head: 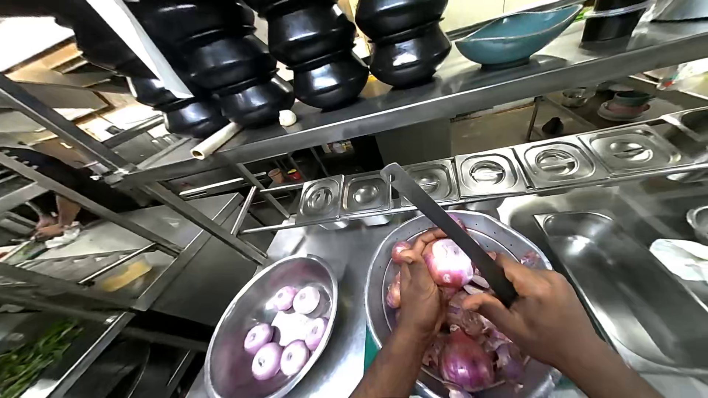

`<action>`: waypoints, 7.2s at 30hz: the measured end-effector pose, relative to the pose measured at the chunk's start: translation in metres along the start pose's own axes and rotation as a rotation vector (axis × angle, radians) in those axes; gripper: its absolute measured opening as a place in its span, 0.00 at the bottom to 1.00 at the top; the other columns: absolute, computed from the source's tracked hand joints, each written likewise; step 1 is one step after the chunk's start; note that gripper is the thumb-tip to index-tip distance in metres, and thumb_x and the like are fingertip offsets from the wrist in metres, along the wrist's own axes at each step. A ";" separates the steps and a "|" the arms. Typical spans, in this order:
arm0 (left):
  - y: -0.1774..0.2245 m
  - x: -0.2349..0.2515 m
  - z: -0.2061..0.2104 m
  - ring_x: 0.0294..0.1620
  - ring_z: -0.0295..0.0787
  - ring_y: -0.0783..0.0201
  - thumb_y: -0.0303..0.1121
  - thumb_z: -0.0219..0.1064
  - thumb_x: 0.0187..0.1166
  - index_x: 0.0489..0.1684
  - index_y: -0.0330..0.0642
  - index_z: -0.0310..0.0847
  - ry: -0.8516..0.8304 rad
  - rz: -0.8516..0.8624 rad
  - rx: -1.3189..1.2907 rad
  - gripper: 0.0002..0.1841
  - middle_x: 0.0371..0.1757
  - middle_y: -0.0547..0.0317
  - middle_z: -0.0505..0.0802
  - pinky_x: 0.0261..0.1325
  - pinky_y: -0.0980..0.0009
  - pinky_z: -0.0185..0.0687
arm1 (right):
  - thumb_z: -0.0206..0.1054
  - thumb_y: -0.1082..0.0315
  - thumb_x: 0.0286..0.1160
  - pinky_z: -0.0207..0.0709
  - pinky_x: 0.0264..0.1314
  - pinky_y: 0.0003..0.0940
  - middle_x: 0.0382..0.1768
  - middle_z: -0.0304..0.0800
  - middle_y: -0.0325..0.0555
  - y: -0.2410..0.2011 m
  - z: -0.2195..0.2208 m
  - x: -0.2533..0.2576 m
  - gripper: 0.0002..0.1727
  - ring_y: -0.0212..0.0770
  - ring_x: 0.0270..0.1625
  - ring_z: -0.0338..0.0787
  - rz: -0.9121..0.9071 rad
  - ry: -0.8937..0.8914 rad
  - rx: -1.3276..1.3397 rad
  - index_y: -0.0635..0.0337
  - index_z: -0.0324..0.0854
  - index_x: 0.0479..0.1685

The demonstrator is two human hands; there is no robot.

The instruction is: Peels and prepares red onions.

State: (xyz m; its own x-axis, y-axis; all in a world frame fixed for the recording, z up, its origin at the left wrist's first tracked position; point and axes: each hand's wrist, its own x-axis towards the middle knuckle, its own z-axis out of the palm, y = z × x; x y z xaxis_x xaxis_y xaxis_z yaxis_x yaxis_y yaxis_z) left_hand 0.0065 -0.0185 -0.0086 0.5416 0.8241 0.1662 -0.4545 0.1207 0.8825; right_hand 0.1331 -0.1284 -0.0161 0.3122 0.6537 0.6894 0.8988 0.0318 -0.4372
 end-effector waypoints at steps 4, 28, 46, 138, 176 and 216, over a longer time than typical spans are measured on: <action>0.003 -0.002 -0.002 0.59 0.91 0.58 0.84 0.45 0.64 0.64 0.48 0.84 -0.061 0.145 0.112 0.50 0.59 0.50 0.93 0.63 0.60 0.87 | 0.53 0.19 0.71 0.59 0.11 0.33 0.08 0.63 0.29 -0.005 0.001 0.005 0.38 0.30 0.11 0.67 -0.041 0.014 0.011 0.47 0.73 0.20; 0.012 0.010 0.001 0.49 0.93 0.51 0.60 0.35 0.91 0.67 0.38 0.74 0.122 -0.346 -0.210 0.35 0.53 0.40 0.91 0.55 0.57 0.90 | 0.53 0.17 0.68 0.61 0.09 0.38 0.07 0.63 0.33 0.008 0.008 0.003 0.41 0.36 0.09 0.69 -0.026 -0.073 -0.061 0.49 0.73 0.18; -0.013 -0.006 0.012 0.40 0.95 0.59 0.61 0.88 0.43 0.56 0.42 0.73 0.088 -0.072 -0.370 0.45 0.43 0.47 0.93 0.46 0.65 0.92 | 0.52 0.27 0.80 0.63 0.11 0.35 0.09 0.68 0.34 -0.006 0.026 0.004 0.37 0.34 0.11 0.71 -0.006 0.058 0.041 0.52 0.77 0.23; -0.009 0.012 -0.022 0.52 0.93 0.57 0.36 0.92 0.49 0.68 0.39 0.82 -0.322 -0.227 -0.293 0.40 0.56 0.45 0.92 0.61 0.60 0.89 | 0.46 0.30 0.85 0.74 0.11 0.32 0.11 0.74 0.24 0.018 0.004 0.018 0.31 0.26 0.12 0.78 0.224 -0.096 0.321 0.38 0.76 0.22; -0.004 0.016 -0.012 0.44 0.95 0.45 0.73 0.63 0.68 0.43 0.40 0.87 0.058 -0.292 -0.799 0.38 0.43 0.42 0.94 0.48 0.50 0.93 | 0.54 0.10 0.53 0.65 0.15 0.38 0.10 0.68 0.29 0.015 -0.008 0.010 0.44 0.32 0.14 0.72 0.270 -0.190 0.080 0.45 0.77 0.21; -0.010 0.017 0.013 0.37 0.97 0.52 0.62 0.37 0.90 0.40 0.46 0.79 0.391 0.079 -0.415 0.32 0.37 0.49 0.95 0.36 0.58 0.93 | 0.41 0.38 0.90 0.63 0.07 0.39 0.09 0.71 0.38 -0.046 0.020 -0.005 0.34 0.41 0.09 0.75 -0.259 -0.049 -0.046 0.51 0.77 0.24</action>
State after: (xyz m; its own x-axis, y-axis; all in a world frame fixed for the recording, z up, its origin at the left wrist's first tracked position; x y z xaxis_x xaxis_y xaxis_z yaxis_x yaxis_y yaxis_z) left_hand 0.0289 -0.0130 -0.0087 0.2288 0.9733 -0.0196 -0.7650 0.1923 0.6147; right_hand 0.0841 -0.1178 -0.0112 0.0562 0.6640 0.7456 0.9602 0.1689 -0.2227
